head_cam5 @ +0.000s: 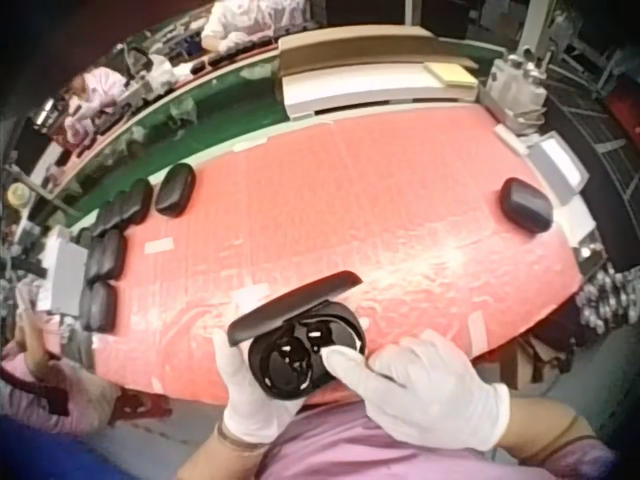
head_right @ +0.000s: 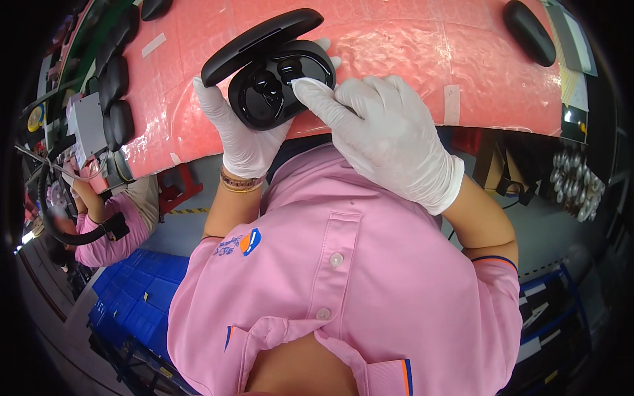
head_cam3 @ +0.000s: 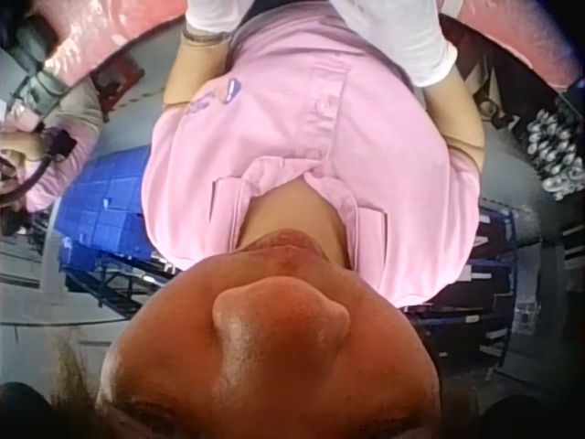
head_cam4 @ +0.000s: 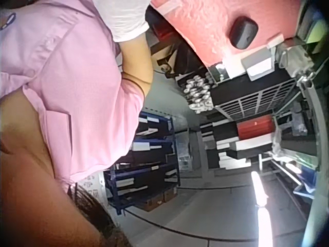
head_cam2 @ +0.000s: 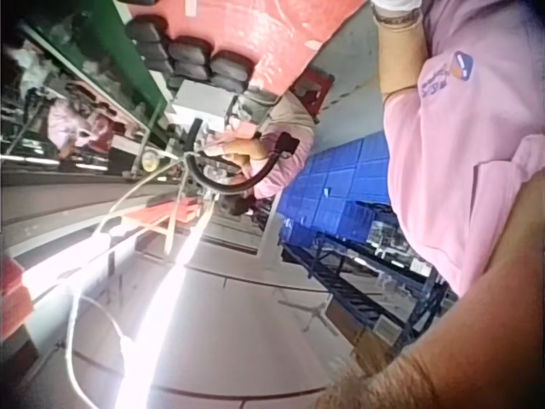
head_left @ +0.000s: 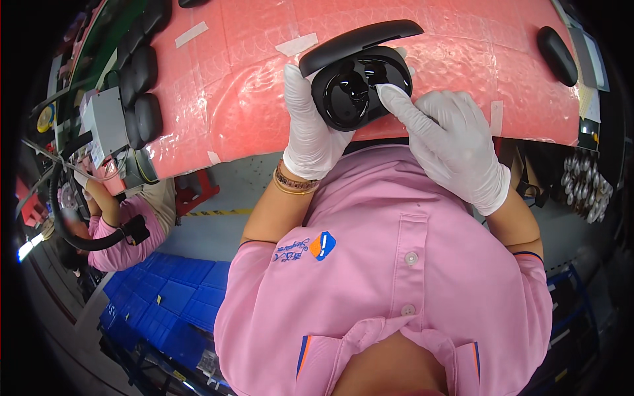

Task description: Cleaning and inspecting wireless earbud charging cases with a wipe before sorting them into a tray.

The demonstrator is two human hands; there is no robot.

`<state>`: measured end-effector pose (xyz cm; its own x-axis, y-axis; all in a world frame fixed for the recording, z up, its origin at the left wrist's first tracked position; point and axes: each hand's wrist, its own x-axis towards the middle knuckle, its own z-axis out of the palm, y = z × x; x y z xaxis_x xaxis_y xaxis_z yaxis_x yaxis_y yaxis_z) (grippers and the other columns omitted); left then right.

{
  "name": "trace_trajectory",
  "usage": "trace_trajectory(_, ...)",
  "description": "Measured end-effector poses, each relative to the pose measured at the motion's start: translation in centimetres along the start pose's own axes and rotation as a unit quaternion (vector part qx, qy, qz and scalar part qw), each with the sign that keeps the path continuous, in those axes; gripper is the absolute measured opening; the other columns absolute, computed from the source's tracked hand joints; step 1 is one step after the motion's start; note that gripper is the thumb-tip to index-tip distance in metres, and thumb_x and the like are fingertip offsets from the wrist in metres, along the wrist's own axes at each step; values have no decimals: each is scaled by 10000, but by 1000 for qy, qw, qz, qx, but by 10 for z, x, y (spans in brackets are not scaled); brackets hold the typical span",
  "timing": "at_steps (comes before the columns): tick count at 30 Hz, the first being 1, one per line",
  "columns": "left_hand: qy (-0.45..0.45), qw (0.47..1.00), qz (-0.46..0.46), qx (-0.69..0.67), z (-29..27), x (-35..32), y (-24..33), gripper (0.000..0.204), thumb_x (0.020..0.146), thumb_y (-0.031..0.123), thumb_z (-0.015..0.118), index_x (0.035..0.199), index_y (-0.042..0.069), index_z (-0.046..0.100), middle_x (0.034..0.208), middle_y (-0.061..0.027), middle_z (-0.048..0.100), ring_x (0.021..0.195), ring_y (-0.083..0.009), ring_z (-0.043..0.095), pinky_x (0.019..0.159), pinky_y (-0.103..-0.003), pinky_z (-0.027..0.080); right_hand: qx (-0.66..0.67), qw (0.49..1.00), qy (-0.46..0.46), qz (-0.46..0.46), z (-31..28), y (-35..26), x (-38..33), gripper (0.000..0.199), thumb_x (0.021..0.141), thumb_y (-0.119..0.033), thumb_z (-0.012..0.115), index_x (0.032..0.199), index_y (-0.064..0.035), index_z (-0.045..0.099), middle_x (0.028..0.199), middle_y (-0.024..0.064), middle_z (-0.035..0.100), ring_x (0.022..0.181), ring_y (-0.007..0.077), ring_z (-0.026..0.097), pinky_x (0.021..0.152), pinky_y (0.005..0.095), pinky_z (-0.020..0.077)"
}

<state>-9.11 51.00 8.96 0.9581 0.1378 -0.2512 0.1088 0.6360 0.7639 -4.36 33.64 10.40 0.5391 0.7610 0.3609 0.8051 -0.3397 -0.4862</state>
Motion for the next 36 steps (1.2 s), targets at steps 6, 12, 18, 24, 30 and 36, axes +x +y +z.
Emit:
trace_trajectory(6,-24,1000,-1,7,-7,-5,0,935,836,805,280,1305,26,497,1216,-135,596,1113,-240,594,979,-381,486,22,1000,0,-10,-2,5,4,588,661,91,617,1225,-77,633,761,47,481,671,214,481,643,332,404)
trace_trajectory(12,-35,998,-6,48,-13,-10,-1,859,853,752,390,1321,39,490,1280,-120,557,1206,-228,527,1031,-386,432,33,999,18,-22,-4,11,4,528,680,112,593,1176,-57,659,748,58,494,664,204,492,629,325,422)
trace_trajectory(18,-85,996,27,14,-6,-2,-3,851,862,749,375,1315,40,495,1263,-122,569,1179,-232,553,1018,-389,445,303,945,42,118,-8,8,2,513,727,151,511,1198,-10,634,729,56,506,655,155,513,632,281,458)
trace_trajectory(24,40,994,49,94,4,-11,-5,1054,767,883,225,1316,22,487,1192,-125,602,1088,-239,585,974,-378,455,-1,999,27,25,3,-34,18,472,726,99,586,1186,4,626,714,65,471,613,210,486,556,330,397)
trace_trajectory(30,96,988,122,3,11,-6,-7,797,886,737,331,1279,62,492,1109,-49,589,1033,-146,581,889,-312,496,241,963,-43,117,-15,-29,16,400,801,73,581,1194,12,630,778,46,558,662,147,513,620,268,416)
trace_trajectory(36,-9,972,215,99,7,-6,-15,669,974,598,316,1311,34,443,1160,-75,547,1012,-149,554,884,-294,455,290,945,58,142,-12,-32,38,362,831,54,585,1185,3,641,795,49,587,679,119,511,622,263,411)
